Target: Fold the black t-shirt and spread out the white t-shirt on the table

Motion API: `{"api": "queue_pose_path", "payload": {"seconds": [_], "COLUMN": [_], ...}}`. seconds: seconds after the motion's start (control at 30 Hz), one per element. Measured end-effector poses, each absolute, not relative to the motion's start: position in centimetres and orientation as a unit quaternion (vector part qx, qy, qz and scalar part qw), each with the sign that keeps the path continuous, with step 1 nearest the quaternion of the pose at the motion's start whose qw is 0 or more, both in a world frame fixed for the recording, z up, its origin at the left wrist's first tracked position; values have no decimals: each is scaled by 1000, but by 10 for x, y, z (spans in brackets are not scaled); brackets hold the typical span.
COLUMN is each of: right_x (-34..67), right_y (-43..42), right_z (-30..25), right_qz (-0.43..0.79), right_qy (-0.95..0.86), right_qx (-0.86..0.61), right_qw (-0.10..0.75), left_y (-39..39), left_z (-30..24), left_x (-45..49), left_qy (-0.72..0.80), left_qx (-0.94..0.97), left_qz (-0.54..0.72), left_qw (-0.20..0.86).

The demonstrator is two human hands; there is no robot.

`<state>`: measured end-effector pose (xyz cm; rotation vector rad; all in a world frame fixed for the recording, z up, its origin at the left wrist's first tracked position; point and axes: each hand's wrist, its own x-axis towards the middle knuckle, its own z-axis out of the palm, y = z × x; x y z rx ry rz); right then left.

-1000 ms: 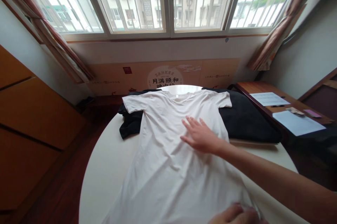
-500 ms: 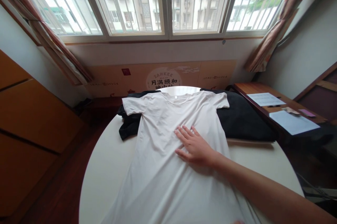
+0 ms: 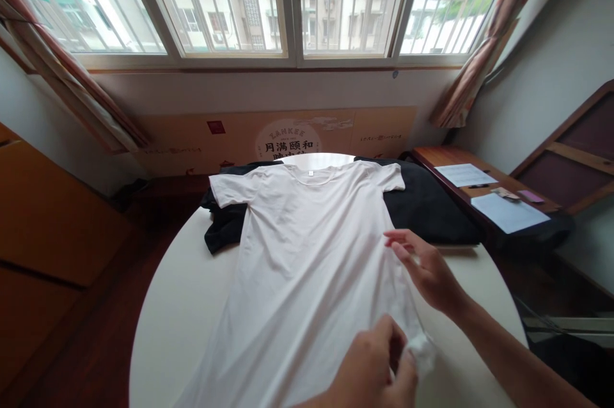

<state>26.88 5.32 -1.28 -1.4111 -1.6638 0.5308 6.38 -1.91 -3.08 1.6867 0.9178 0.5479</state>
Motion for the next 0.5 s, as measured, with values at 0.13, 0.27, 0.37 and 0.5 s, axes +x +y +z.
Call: {"api": "queue_pose_path", "payload": {"seconds": [0.13,0.27,0.37,0.5], "right_x": [275,250,240,250], "right_y": [-33,-82,-86,-84], "right_z": [-37,-53,-50,-42], "right_qz": [244,170,169,133], "right_qy": [-678,-662,-655,-661], "right_qx": [-548,-597,-596,-575], "right_qw": [425,420,433,463], "left_y": [-8,-7,-8,-8], "left_z": [-14,-16,-16,-15], "left_x": [62,67,66,66], "left_qy": [448,431,428,432], "left_qx": [579,544,533,532], "left_qz": [314,331,349,368], "left_qw": [605,639,641,629]}}
